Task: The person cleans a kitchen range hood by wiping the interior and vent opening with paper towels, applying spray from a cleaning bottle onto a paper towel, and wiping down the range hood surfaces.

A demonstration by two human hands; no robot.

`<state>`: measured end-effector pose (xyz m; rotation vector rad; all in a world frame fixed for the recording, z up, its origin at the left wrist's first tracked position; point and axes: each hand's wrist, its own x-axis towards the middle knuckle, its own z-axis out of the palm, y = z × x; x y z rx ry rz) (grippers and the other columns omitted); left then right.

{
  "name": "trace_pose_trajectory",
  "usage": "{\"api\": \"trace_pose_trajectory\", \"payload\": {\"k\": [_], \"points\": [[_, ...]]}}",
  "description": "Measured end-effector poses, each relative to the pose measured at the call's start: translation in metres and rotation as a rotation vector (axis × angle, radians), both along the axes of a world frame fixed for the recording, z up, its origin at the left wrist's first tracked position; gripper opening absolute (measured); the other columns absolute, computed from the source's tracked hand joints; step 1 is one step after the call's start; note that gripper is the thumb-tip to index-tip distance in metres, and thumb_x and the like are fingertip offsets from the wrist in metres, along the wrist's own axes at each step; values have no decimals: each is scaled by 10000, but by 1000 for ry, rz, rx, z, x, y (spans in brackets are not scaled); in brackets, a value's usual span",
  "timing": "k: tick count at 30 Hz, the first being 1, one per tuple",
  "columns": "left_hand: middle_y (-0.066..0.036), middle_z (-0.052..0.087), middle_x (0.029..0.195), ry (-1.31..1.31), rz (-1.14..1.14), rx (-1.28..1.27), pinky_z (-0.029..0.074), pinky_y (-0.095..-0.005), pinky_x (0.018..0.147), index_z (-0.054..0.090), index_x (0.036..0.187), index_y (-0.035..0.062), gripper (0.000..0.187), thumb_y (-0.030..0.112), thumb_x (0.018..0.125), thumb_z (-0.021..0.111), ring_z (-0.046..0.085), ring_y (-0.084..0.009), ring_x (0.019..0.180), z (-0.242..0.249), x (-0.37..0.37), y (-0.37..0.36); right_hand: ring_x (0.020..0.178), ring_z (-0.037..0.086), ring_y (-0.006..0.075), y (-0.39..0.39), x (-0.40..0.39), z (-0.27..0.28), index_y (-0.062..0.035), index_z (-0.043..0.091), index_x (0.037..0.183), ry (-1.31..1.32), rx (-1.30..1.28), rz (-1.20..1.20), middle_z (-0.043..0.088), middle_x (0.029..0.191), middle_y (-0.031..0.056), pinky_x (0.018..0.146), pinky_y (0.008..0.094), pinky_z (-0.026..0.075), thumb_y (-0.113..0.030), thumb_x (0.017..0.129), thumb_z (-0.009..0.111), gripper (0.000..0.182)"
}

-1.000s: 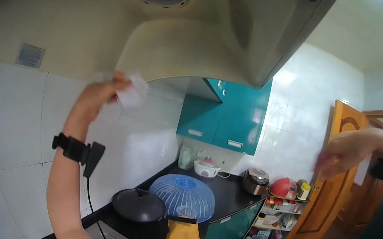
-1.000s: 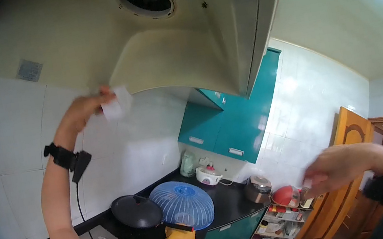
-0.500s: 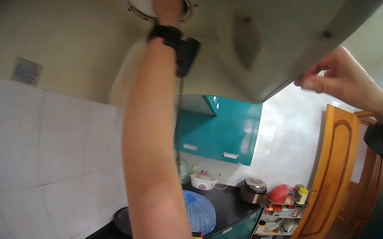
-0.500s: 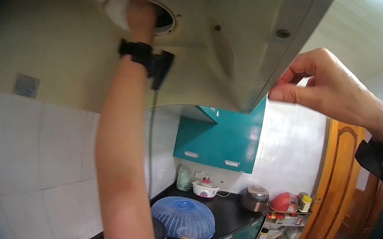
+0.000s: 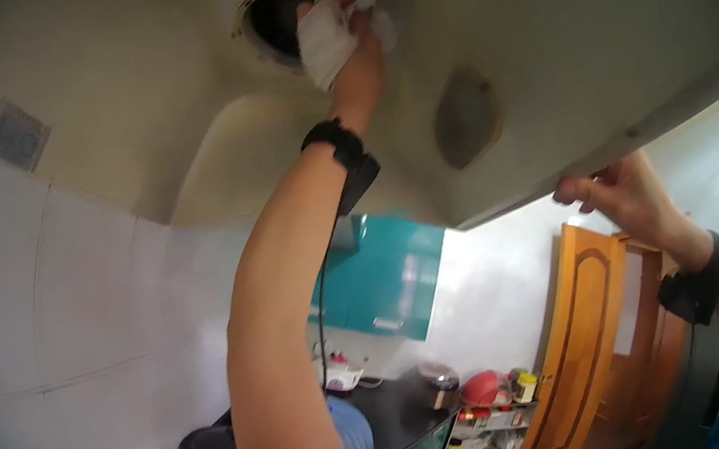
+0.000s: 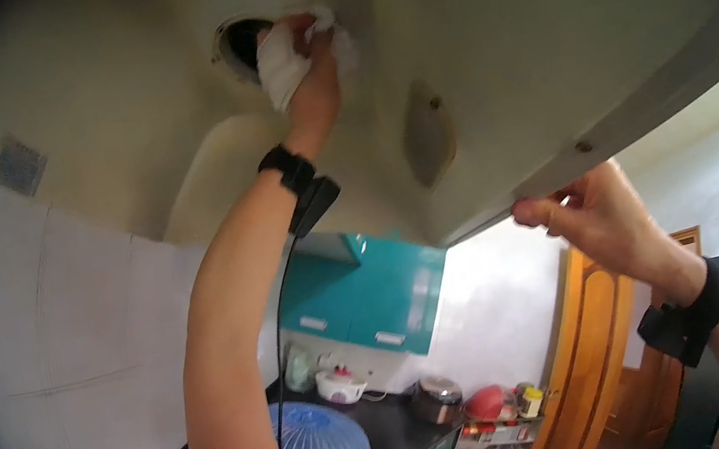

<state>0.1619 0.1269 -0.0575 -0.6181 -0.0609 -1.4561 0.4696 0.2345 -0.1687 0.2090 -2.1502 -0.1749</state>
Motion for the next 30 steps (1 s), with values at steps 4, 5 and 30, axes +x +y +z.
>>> {"api": "trace_pose_trajectory", "payload": {"k": [4, 5, 30], "points": [[-59, 604, 940, 333, -449, -121, 481, -341, 780, 629, 1054, 30, 206, 131, 885, 689, 597, -202, 879, 11, -4, 3, 814, 671, 133, -9, 7, -5, 9, 692, 1053, 12, 48, -71, 723, 917, 80, 734, 278, 554, -188, 923, 724, 239], [-51, 609, 940, 239, -404, -131, 490, -320, 760, 624, 1068, 25, 223, 154, 896, 686, 598, -176, 863, 13, -6, 2, 816, 669, 135, -7, 8, -3, 6, 688, 1058, -1, 51, -86, 718, 922, 78, 744, 285, 555, -181, 928, 717, 230], [-92, 618, 1173, 233, -196, 7, 484, -294, 853, 564, 1224, 34, 275, 192, 998, 565, 595, -200, 1038, 18, 95, -46, 823, 697, 137, -98, 75, -25, -2, 714, 1055, 251, 134, -113, 729, 885, 101, 626, 263, 540, -390, 935, 693, 407]]}}
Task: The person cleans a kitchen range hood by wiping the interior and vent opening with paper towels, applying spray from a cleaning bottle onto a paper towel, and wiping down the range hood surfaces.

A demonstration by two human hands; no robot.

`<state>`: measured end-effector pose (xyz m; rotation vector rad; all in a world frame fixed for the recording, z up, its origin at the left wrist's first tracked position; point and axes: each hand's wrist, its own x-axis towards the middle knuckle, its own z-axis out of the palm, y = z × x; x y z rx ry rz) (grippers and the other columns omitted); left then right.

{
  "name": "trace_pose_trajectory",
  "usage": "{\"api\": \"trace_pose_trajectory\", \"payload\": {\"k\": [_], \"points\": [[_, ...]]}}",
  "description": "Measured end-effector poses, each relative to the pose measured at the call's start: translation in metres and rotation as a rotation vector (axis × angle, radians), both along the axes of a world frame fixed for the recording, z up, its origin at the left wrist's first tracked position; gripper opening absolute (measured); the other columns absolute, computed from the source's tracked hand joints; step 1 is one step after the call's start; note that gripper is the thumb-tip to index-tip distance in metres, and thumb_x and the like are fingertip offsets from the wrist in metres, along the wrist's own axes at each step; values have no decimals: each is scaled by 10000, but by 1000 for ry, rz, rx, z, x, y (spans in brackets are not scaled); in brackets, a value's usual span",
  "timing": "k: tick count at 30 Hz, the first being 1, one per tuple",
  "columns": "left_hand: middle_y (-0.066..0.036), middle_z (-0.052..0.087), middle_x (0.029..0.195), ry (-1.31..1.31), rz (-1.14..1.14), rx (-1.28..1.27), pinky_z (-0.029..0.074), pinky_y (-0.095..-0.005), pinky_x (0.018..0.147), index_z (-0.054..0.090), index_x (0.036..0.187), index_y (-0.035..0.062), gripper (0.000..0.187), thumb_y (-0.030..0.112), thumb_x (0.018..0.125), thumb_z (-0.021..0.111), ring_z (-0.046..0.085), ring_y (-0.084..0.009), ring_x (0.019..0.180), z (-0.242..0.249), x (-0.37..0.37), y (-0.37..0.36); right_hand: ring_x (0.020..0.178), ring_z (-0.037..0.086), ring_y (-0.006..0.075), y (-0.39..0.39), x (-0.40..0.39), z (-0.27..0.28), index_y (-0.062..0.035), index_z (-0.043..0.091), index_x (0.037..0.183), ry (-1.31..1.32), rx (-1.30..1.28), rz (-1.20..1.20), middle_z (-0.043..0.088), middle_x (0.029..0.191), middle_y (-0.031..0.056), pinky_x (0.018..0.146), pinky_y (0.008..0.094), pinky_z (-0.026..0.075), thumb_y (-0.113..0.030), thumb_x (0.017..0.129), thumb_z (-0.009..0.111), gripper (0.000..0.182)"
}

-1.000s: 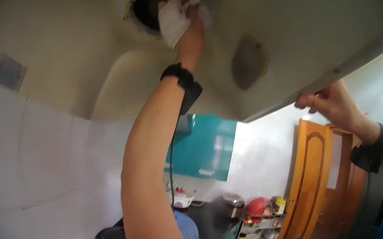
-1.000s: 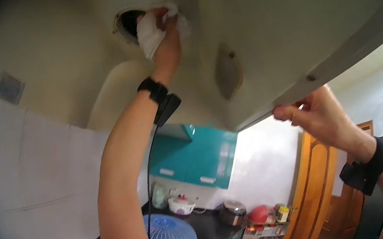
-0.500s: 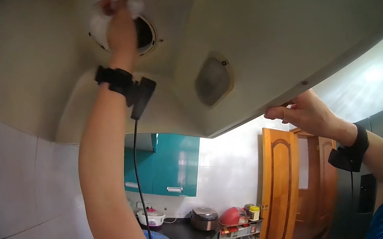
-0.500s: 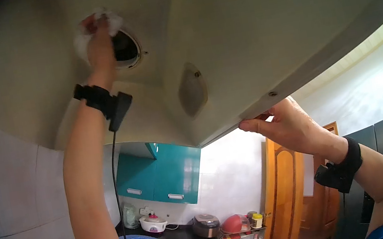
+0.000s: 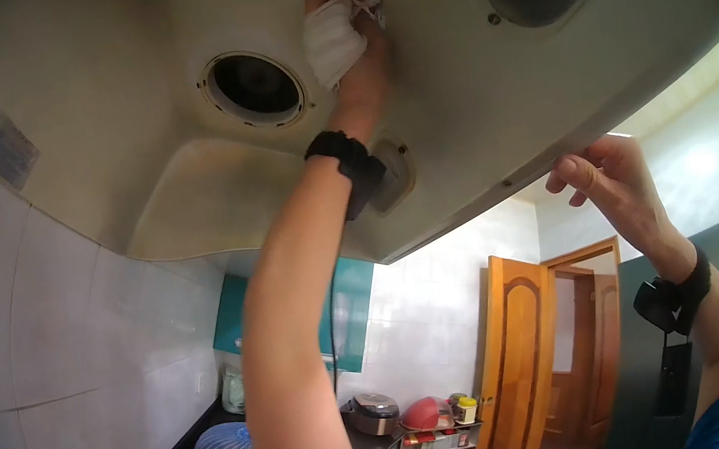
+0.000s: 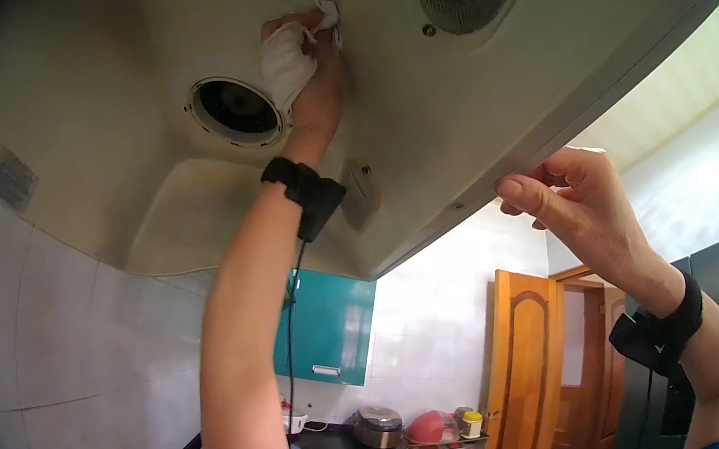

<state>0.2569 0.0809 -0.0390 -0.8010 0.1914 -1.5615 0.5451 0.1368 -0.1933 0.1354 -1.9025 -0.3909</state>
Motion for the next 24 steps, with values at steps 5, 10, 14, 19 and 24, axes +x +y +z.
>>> {"api": "trace_pose_trajectory", "payload": {"k": [5, 10, 14, 19, 24], "points": [[-156, 630, 1186, -181, 141, 12, 527, -350, 787, 571, 1253, 65, 292, 129, 969, 548, 642, -267, 1015, 24, -71, -49, 820, 712, 141, -17, 11, 3, -1, 708, 1073, 10, 88, 7, 736, 886, 88, 658, 254, 547, -311, 967, 668, 330], [-223, 672, 1078, -861, 592, -80, 550, -427, 779, 572, 1268, 71, 318, 87, 959, 496, 673, -375, 959, 57, -196, -167, 800, 704, 123, -26, 0, 3, 5, 723, 1057, -27, 26, 12, 739, 887, 84, 680, 245, 548, -194, 972, 662, 225], [-188, 681, 1112, -953, 432, -262, 551, -393, 795, 568, 1282, 49, 325, 94, 969, 495, 684, -310, 970, 23, -70, -123, 803, 706, 136, -28, -7, 5, 29, 724, 1045, -71, 39, 61, 738, 853, 86, 690, 258, 554, -139, 956, 672, 197], [-141, 658, 1147, -148, -422, -38, 520, -320, 832, 593, 1238, 17, 332, 144, 932, 608, 655, -252, 1003, 77, -28, -70, 788, 708, 154, -30, -11, 9, 38, 727, 1029, -70, 63, 21, 740, 829, 106, 713, 267, 559, -140, 950, 674, 201], [-125, 645, 1064, 9, -490, -90, 485, -344, 822, 596, 1105, 13, 210, 152, 949, 583, 632, -259, 947, -15, 71, -89, 753, 721, 193, -38, -9, 9, 27, 724, 1038, -108, 114, -21, 748, 860, 140, 706, 293, 567, -136, 942, 670, 197]]}}
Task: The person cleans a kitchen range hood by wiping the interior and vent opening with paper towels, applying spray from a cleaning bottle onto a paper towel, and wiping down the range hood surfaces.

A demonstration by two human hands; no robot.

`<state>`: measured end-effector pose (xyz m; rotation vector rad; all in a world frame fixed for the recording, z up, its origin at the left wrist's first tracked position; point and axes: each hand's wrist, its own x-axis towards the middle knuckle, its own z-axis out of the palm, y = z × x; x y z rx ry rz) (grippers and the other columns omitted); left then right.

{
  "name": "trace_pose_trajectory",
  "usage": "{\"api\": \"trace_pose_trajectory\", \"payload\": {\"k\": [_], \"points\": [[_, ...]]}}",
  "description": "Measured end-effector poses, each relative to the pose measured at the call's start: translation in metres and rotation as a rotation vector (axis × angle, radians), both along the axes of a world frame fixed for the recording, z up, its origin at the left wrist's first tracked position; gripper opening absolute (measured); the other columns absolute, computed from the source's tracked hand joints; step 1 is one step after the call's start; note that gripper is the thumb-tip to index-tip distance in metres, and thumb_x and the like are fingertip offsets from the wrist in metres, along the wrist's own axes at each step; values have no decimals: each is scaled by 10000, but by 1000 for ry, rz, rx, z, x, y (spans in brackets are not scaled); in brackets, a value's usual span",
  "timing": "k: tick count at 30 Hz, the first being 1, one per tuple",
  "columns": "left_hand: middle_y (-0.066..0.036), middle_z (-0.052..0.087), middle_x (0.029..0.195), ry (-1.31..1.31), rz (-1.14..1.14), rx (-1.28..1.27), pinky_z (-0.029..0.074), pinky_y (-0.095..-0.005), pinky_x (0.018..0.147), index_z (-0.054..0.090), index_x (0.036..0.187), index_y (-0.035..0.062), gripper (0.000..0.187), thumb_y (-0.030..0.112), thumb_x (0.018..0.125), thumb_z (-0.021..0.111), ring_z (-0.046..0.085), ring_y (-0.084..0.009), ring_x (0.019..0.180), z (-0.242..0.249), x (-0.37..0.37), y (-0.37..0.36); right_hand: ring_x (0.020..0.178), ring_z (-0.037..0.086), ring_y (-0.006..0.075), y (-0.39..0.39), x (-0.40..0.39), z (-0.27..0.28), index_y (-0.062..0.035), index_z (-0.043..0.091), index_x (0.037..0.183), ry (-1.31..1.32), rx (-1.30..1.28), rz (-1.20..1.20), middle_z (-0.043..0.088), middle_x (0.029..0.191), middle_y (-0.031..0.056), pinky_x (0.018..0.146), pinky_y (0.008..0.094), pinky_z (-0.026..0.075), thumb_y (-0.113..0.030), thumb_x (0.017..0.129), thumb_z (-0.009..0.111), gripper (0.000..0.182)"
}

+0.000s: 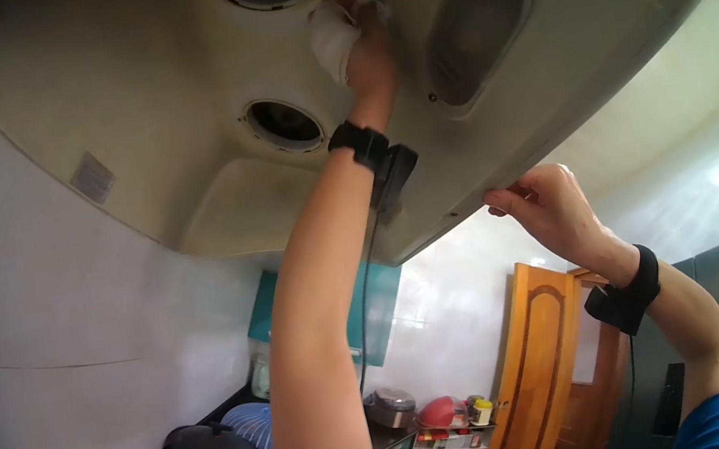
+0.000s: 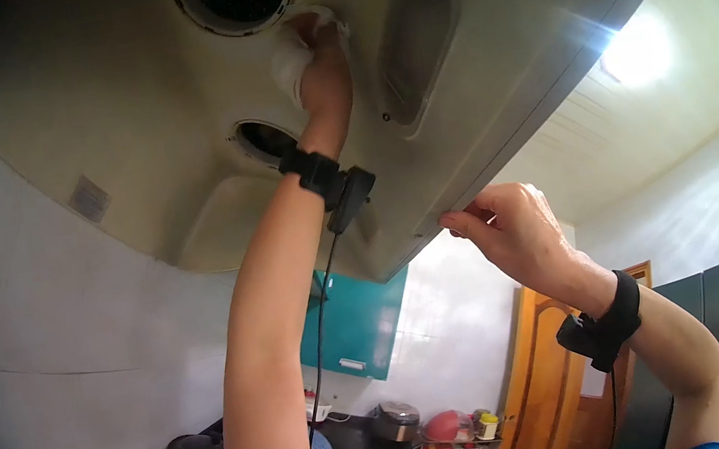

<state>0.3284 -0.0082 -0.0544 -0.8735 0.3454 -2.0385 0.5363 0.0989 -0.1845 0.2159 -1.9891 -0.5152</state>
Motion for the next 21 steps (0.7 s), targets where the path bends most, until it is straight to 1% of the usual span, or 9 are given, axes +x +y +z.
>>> {"api": "trace_pose_trajectory", "payload": {"k": [3, 5, 7, 8, 10, 12, 13, 15, 21], "points": [[-113, 654, 1052, 56, 377, -153, 485, -335, 820, 610, 1137, -4, 260, 151, 928, 618, 627, -244, 920, -19, -21, -9, 753, 706, 148, 3, 0, 1, 29, 727, 996, 20, 36, 25, 740, 829, 111, 703, 268, 563, -129, 936, 688, 173], [-117, 654, 1066, -126, 587, -76, 487, -333, 814, 614, 1145, -11, 271, 144, 924, 619, 626, -236, 901, -14, -62, -15, 736, 701, 148, 3, -1, 3, 25, 732, 983, 28, 42, 34, 739, 819, 112, 693, 269, 560, -126, 930, 695, 164], [-121, 653, 1080, -332, 591, -45, 490, -330, 809, 619, 1154, -18, 281, 137, 920, 620, 625, -227, 883, -28, -84, -38, 719, 697, 147, 4, -4, 1, 21, 736, 971, 33, 45, 34, 739, 809, 113, 683, 270, 556, -123, 924, 701, 155], [-104, 656, 1106, -112, 158, -88, 478, -322, 877, 619, 1194, -20, 324, 158, 925, 638, 614, -220, 984, -40, -80, -57, 700, 688, 146, 3, -2, -1, 20, 738, 962, 58, 29, 36, 737, 801, 112, 671, 270, 548, -121, 918, 707, 151], [-107, 641, 1085, -132, 278, -130, 476, -322, 869, 605, 1195, -2, 316, 134, 911, 628, 611, -223, 952, -41, -95, -73, 681, 679, 145, 0, -3, -3, 19, 740, 954, 67, 7, 47, 736, 792, 110, 659, 269, 539, -119, 913, 713, 147], [-110, 626, 1065, -138, 397, -163, 474, -322, 860, 591, 1197, 17, 315, 110, 896, 618, 608, -226, 920, -37, -103, -76, 613, 657, 207, -5, -1, -4, 0, 746, 945, 84, -29, 24, 720, 759, 136, 605, 310, 515, -136, 894, 712, 149], [-90, 622, 1034, -4, 446, -70, 470, -306, 857, 614, 1142, 14, 260, 91, 895, 637, 595, -200, 933, -33, -93, -73, 613, 657, 207, -5, 3, -4, 0, 746, 945, 89, -28, 34, 720, 759, 136, 605, 310, 515, -136, 894, 712, 149], [-46, 582, 937, -68, 770, 119, 463, -284, 847, 624, 1057, 29, 188, 24, 873, 661, 559, -161, 897, -28, -75, -74, 608, 656, 215, -7, 1, -8, -7, 747, 948, 93, -1, 60, 717, 753, 137, 599, 309, 506, -129, 885, 717, 141], [-74, 582, 1000, 71, 731, 22, 452, -293, 883, 624, 1102, 37, 266, 27, 845, 692, 558, -208, 964, 4, -85, -69, 633, 676, 215, -9, 6, -3, -25, 752, 946, 115, 23, 16, 720, 778, 146, 623, 305, 530, -133, 879, 728, 129]]}}
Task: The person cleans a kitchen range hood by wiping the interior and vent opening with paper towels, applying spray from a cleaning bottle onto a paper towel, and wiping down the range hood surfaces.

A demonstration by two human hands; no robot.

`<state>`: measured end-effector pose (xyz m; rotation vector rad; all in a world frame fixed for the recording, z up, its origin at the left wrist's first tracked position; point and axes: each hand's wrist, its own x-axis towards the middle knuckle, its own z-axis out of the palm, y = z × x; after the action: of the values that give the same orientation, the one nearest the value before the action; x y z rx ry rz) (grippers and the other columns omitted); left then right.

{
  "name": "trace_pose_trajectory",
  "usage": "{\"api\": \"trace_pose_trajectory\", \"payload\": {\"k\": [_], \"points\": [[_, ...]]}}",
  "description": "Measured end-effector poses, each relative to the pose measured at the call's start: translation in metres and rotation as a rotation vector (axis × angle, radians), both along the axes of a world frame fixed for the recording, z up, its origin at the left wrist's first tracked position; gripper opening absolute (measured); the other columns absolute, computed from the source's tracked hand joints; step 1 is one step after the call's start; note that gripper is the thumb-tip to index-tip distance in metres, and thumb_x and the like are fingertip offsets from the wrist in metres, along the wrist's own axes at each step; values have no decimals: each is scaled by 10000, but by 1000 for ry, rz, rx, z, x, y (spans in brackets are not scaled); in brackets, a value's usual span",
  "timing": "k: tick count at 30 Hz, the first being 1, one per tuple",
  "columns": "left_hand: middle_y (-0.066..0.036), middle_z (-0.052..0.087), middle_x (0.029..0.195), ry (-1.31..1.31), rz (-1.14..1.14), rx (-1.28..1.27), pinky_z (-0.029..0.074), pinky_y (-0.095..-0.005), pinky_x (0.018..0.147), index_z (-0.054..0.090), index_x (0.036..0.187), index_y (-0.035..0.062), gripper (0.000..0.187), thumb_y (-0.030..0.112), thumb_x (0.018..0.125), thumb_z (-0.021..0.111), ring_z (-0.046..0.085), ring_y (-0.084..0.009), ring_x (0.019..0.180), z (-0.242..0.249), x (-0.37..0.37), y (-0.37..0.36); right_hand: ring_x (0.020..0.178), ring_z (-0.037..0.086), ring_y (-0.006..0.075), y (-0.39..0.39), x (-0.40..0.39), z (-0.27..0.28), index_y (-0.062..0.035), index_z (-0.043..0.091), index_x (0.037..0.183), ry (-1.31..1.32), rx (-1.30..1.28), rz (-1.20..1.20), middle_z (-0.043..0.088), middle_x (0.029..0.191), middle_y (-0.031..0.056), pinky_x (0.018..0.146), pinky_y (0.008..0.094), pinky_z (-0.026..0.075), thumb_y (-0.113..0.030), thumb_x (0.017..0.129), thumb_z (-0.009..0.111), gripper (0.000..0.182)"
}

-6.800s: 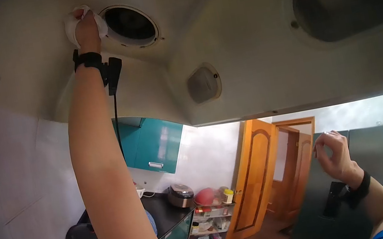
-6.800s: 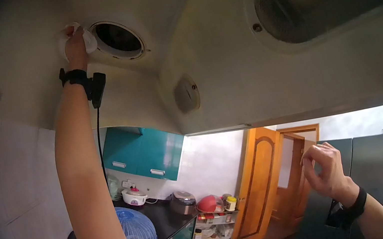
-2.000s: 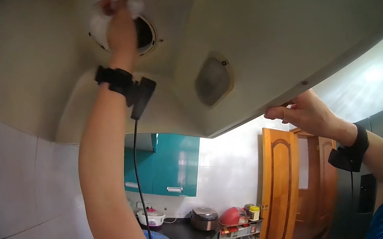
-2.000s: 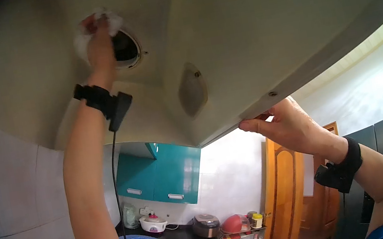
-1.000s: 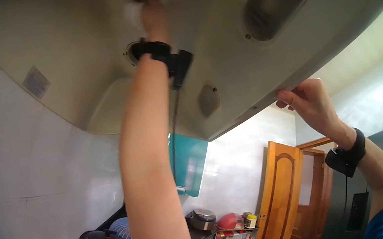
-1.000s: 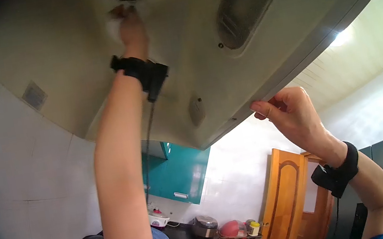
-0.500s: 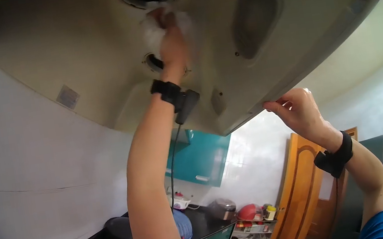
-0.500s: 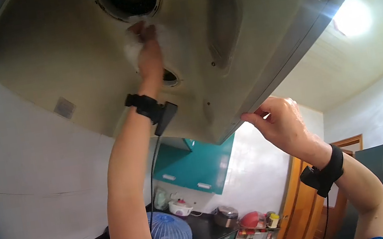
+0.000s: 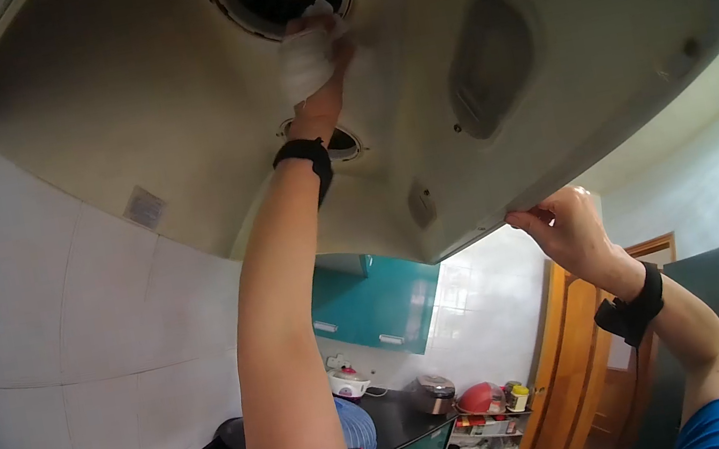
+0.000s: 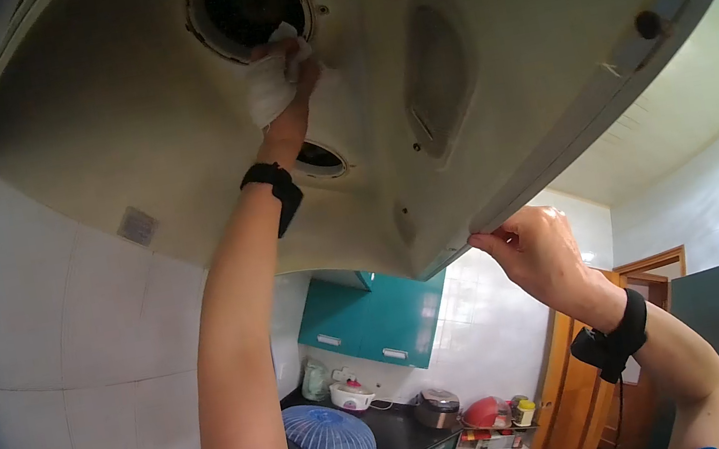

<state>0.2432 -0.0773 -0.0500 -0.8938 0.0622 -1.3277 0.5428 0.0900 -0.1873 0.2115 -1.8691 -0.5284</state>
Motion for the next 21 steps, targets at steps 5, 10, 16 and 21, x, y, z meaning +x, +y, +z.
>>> {"api": "trace_pose_trajectory", "payload": {"k": [5, 10, 16, 21], "points": [[-113, 619, 1145, -257, 619, 168, 487, -371, 915, 635, 1141, 70, 287, 42, 856, 642, 593, -297, 1059, 7, -70, -33, 646, 689, 215, 0, 1, 0, -23, 748, 950, 7, -5, -15, 725, 798, 148, 633, 304, 538, -134, 881, 730, 132], [-122, 624, 1191, -336, 498, -232, 491, -385, 956, 634, 1193, 85, 294, 68, 904, 583, 586, -313, 1136, -10, -99, -95, 629, 679, 205, 2, 0, 3, -25, 745, 962, 11, 23, -19, 723, 794, 146, 625, 300, 533, -128, 880, 732, 132], [-149, 637, 1096, -289, 420, 190, 467, -412, 920, 649, 1065, 43, 168, 105, 915, 605, 593, -341, 1030, -4, -44, -21, 607, 661, 186, 3, -6, -2, -34, 748, 950, 52, -37, 18, 715, 758, 138, 607, 291, 512, -120, 872, 733, 117], [-129, 630, 1130, -222, 62, 118, 477, -370, 877, 623, 1133, 59, 243, 97, 893, 608, 603, -285, 1011, 47, 4, 13, 582, 637, 181, 3, -6, -2, -38, 749, 926, 70, -72, 26, 708, 726, 117, 585, 303, 493, -121, 871, 720, 103]]}}
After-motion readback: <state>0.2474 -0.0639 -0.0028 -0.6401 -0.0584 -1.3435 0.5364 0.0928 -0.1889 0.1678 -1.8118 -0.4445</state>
